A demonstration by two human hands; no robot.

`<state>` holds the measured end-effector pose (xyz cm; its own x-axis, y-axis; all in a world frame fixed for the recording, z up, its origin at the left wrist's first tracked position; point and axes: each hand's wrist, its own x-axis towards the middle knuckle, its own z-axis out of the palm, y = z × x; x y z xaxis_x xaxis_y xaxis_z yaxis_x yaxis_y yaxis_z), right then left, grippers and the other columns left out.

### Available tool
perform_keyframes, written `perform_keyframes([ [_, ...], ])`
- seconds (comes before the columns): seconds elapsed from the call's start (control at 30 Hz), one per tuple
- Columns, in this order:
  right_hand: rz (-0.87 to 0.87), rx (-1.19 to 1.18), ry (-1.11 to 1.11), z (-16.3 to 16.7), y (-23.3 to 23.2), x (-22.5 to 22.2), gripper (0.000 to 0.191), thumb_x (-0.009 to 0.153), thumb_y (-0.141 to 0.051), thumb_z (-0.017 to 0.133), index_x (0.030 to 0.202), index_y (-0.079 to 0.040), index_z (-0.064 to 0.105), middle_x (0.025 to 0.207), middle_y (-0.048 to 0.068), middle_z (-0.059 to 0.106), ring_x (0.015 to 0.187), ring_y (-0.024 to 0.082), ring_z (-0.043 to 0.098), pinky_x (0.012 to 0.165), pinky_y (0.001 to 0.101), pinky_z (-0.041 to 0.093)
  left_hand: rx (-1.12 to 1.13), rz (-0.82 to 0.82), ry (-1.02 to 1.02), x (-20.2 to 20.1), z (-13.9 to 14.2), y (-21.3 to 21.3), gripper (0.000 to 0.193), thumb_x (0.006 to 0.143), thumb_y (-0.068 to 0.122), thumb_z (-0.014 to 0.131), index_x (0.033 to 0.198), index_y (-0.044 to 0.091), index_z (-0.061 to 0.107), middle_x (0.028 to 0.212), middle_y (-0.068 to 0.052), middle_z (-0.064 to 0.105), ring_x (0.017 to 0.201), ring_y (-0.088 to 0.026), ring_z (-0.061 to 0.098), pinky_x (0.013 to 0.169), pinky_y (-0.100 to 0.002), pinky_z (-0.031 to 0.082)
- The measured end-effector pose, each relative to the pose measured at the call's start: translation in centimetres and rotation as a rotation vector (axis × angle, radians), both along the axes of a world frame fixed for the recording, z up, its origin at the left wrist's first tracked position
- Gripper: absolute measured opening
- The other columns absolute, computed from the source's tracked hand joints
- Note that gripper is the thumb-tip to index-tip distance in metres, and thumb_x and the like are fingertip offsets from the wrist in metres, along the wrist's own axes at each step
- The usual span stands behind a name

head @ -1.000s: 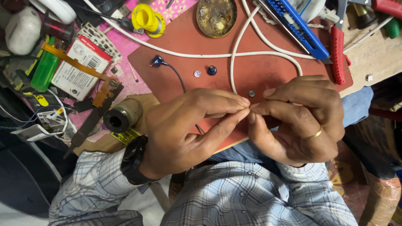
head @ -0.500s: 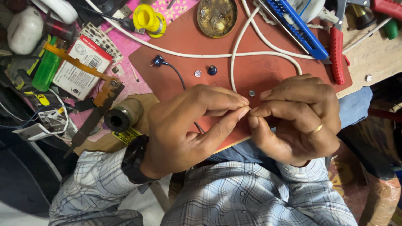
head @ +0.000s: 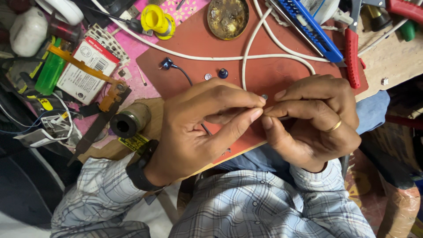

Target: The person holds a white cable and repeatedly twists and adjusts its exposed end with both hands. The person occasionally picks up a small metallic component from the workbench and places it near the cable end, then continues twisting the cable.

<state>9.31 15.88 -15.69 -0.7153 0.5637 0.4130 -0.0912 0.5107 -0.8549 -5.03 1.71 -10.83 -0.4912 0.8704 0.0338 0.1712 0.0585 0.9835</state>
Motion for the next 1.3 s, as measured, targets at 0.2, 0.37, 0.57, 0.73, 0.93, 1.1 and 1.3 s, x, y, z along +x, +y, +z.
perform_keyframes([
  [0.2, 0.007, -0.026, -0.006, 0.0, -0.3, 0.0, 0.018, 0.086, -0.005, 0.086, 0.093, 0.001, 0.071, 0.102, 0.014, 0.065, 0.091, 0.020, 0.066, 0.074, 0.0270, 0.056, -0.018, -0.024, -0.095, -0.1, 0.0, -0.6, 0.010, 0.107, -0.002, 0.071, 0.117, 0.000, 0.070, 0.111, -0.007, 0.072, 0.099, -0.009, 0.076, 0.084, -0.019, 0.068],
  [0.37, 0.004, -0.059, -0.017, -0.2, -0.6, -0.1, 0.017, 0.087, -0.006, 0.086, 0.093, 0.000, 0.071, 0.104, 0.014, 0.065, 0.092, 0.019, 0.066, 0.076, 0.0266, 0.057, -0.008, -0.036, -0.163, -0.5, -0.4, -0.9, 0.010, 0.107, -0.003, 0.070, 0.117, -0.001, 0.070, 0.114, -0.008, 0.071, 0.101, -0.010, 0.075, 0.088, -0.020, 0.068],
  [0.57, 0.004, -0.081, 0.014, -1.1, -0.8, -0.5, 0.018, 0.089, -0.008, 0.086, 0.093, 0.001, 0.070, 0.103, 0.014, 0.066, 0.091, 0.019, 0.067, 0.076, 0.0267, 0.058, 0.001, -0.037, -0.264, -0.8, -0.9, -1.1, 0.008, 0.107, -0.004, 0.069, 0.115, -0.003, 0.070, 0.114, -0.010, 0.071, 0.103, -0.011, 0.075, 0.091, -0.022, 0.067],
  [0.73, 0.008, -0.110, 0.036, -1.4, -0.6, -0.6, 0.020, 0.089, -0.008, 0.086, 0.095, 0.001, 0.070, 0.101, 0.014, 0.066, 0.091, 0.019, 0.068, 0.077, 0.0272, 0.059, 0.012, -0.033, -0.276, -0.9, -1.2, -0.9, 0.005, 0.108, -0.005, 0.068, 0.112, -0.005, 0.069, 0.115, -0.010, 0.071, 0.105, -0.012, 0.075, 0.094, -0.022, 0.067],
  [0.93, 0.024, -0.168, 0.052, -1.6, -0.2, -0.7, 0.018, 0.087, -0.007, 0.085, 0.092, 0.002, 0.069, 0.104, 0.014, 0.064, 0.088, 0.019, 0.069, 0.076, 0.0280, 0.061, 0.014, -0.026, -0.259, -1.0, -1.7, -0.4, 0.004, 0.108, -0.006, 0.067, 0.112, -0.005, 0.068, 0.115, -0.011, 0.072, 0.103, -0.011, 0.075, 0.091, -0.021, 0.067],
  [1.1, 0.031, -0.159, 0.080, -2.1, 0.4, -0.8, 0.018, 0.086, -0.008, 0.085, 0.089, 0.001, 0.069, 0.102, 0.013, 0.064, 0.085, 0.019, 0.069, 0.075, 0.0288, 0.059, 0.000, -0.018, -0.263, -1.0, -2.0, -0.2, 0.005, 0.107, -0.007, 0.067, 0.112, -0.005, 0.068, 0.114, -0.010, 0.073, 0.102, -0.011, 0.075, 0.091, -0.021, 0.066],
  [1.3, 0.021, -0.191, 0.096, -2.4, 0.6, -0.4, 0.018, 0.086, -0.008, 0.086, 0.089, -0.001, 0.069, 0.102, 0.012, 0.065, 0.085, 0.019, 0.068, 0.076, 0.0287, 0.058, -0.014, 0.000, -0.257, -0.9, -2.2, 0.1, 0.005, 0.107, -0.005, 0.067, 0.112, -0.004, 0.069, 0.113, -0.010, 0.073, 0.103, -0.011, 0.075, 0.093, -0.022, 0.067],
])
